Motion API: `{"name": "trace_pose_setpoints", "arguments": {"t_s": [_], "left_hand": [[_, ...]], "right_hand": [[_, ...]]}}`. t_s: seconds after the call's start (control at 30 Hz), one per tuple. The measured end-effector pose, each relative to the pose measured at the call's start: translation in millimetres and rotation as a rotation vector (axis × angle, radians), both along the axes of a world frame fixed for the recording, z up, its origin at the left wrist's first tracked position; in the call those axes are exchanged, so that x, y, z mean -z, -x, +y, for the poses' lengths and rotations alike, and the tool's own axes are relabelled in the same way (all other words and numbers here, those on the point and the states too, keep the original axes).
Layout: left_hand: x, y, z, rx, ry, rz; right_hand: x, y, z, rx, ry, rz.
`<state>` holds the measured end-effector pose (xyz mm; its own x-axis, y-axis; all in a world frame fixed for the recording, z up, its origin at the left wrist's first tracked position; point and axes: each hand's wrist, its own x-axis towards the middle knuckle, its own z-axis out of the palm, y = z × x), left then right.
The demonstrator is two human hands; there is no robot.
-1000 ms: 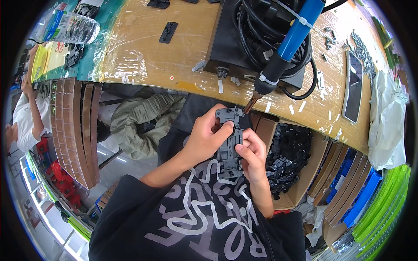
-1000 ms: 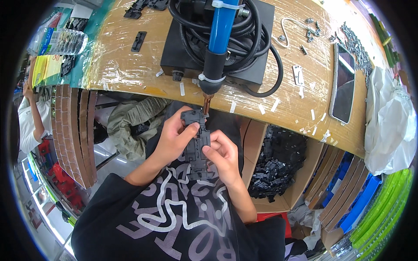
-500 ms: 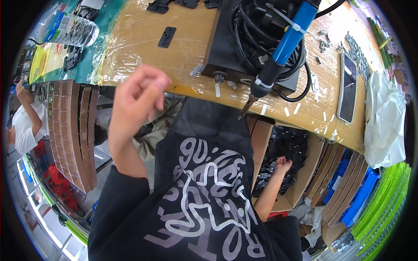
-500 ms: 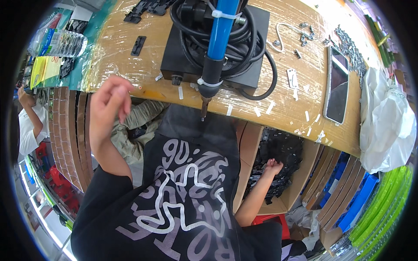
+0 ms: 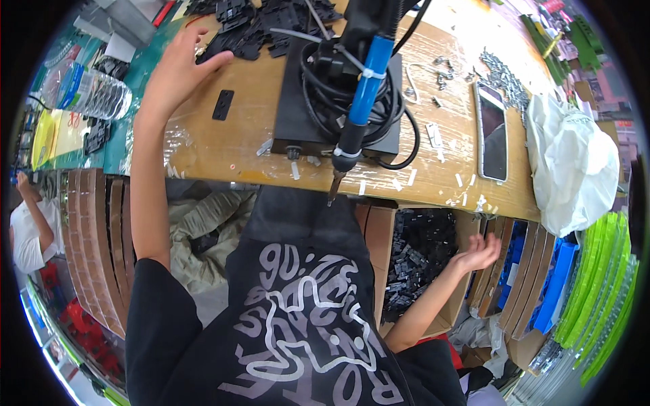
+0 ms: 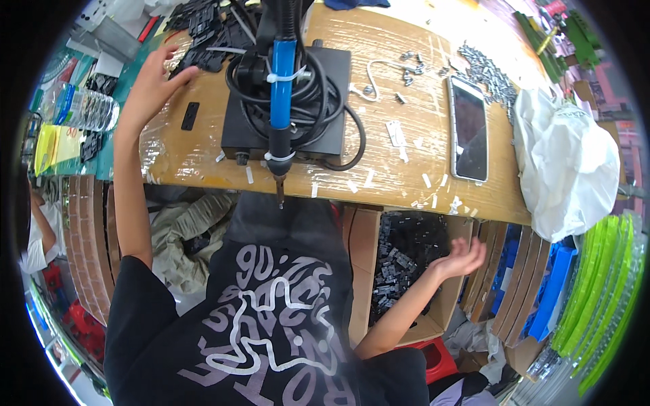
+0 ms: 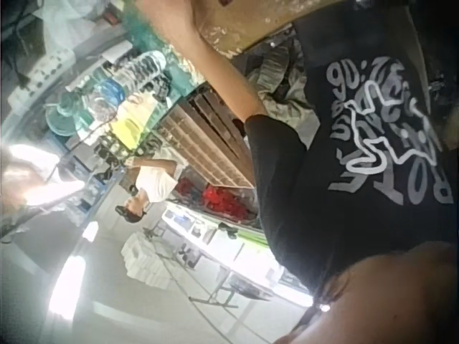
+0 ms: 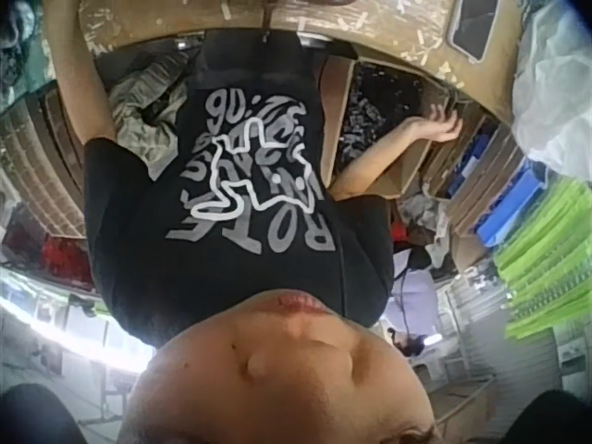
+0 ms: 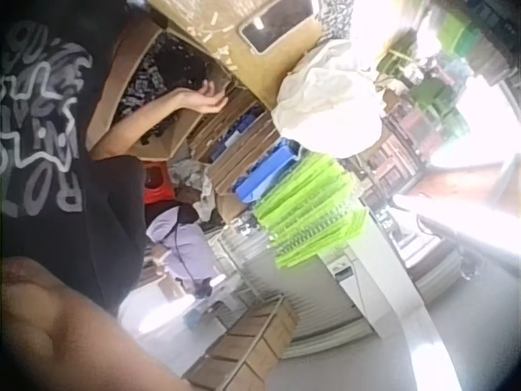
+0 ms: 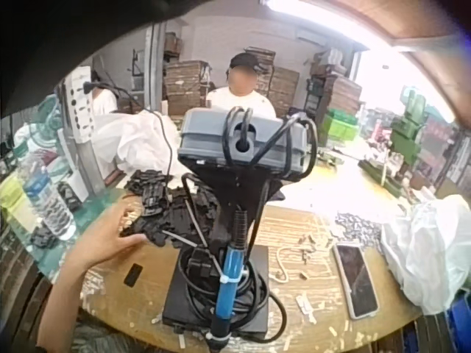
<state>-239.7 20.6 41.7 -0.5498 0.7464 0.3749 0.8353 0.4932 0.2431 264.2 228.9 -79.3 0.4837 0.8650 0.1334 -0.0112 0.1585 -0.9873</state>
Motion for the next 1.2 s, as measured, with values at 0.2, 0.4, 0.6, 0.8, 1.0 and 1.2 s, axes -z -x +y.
{"name": "trace_pose_setpoints", "arguments": {"t_s": [0.2,0.4,0.6,0.8,1.0,1.2], "left_hand": [[14,15,8,0.054,0.014,-0.071],[-3,-4,-12,-0.073,-0.189,-0.146],[-12,-8,-30,-0.127,-0.529,-0.342],[-5,-7,-44,-0.242,-0.882,-0.475],[8,-8,-47,-0.296,-1.056,-0.62],[16,-3,-51,-0.007,-1.157,-0.922]], "right_hand": [[-106,83,23,-0.293,-0.416,-0.348],[-113,122,112,-0.631,-0.3,-0.68],[-110,119,189,-0.761,-0.117,-0.93],[-106,138,197,-0.751,0.001,-0.975],[-106,141,206,-0.697,0.003,-1.144],[-120,143,166,-0.506,0.003,-0.79]]}}
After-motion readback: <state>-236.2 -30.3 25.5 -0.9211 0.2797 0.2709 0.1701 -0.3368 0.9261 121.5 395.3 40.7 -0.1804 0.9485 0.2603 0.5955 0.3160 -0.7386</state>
